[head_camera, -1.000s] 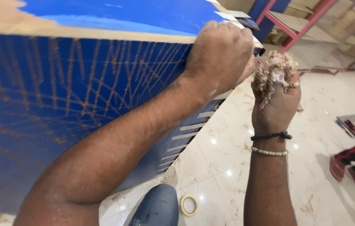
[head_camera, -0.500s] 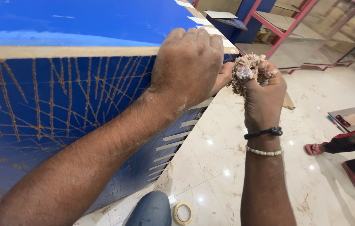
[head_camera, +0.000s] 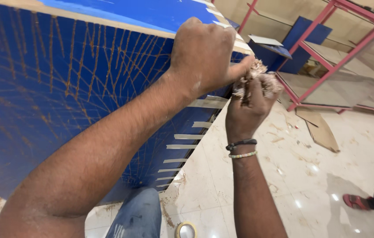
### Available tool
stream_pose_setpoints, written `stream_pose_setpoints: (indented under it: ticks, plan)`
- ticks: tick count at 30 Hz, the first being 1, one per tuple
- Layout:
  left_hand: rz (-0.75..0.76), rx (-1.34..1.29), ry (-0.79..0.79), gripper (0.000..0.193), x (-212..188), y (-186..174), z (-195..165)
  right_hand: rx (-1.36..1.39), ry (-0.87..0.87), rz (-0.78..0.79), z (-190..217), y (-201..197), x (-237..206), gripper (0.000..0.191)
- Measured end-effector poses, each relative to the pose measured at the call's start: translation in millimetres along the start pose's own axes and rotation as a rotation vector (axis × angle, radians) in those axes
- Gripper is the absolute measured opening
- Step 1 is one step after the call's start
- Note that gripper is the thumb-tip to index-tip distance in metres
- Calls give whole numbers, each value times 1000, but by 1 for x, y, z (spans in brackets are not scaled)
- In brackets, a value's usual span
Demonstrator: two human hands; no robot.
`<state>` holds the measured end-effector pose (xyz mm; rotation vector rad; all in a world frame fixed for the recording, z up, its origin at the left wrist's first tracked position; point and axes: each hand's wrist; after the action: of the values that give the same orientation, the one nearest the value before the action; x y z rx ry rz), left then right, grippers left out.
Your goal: The person applies a white paste-like filler to the edges and joints of a blue wooden cabinet using their hands, then cleans up wood shavings and dust from the floor by hand and with a yellow bucket.
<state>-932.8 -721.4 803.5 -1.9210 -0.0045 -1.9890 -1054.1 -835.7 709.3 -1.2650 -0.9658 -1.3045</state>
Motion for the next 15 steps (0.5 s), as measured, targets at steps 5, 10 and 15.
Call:
stream_pose_setpoints:
  ticks: [5,10,15]
  plan:
    - [72,151,-40,64,8,-4,-8,91,101,93,-1,-13,-13,25]
    - [84,140,-73,55,5,-4,-12,594,481,42,-9,-35,-24,25]
    - [15,209,-38,53,-1,-1,-14,1217,841,61,-29,-47,-27,21]
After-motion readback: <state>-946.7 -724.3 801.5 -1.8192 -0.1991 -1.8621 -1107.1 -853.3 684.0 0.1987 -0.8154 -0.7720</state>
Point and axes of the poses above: each hand's wrist, its own x-axis towards the middle knuckle, its own y-axis out of the palm, z = x × y, and after that the axes turned 1 degree about -z, right-handed
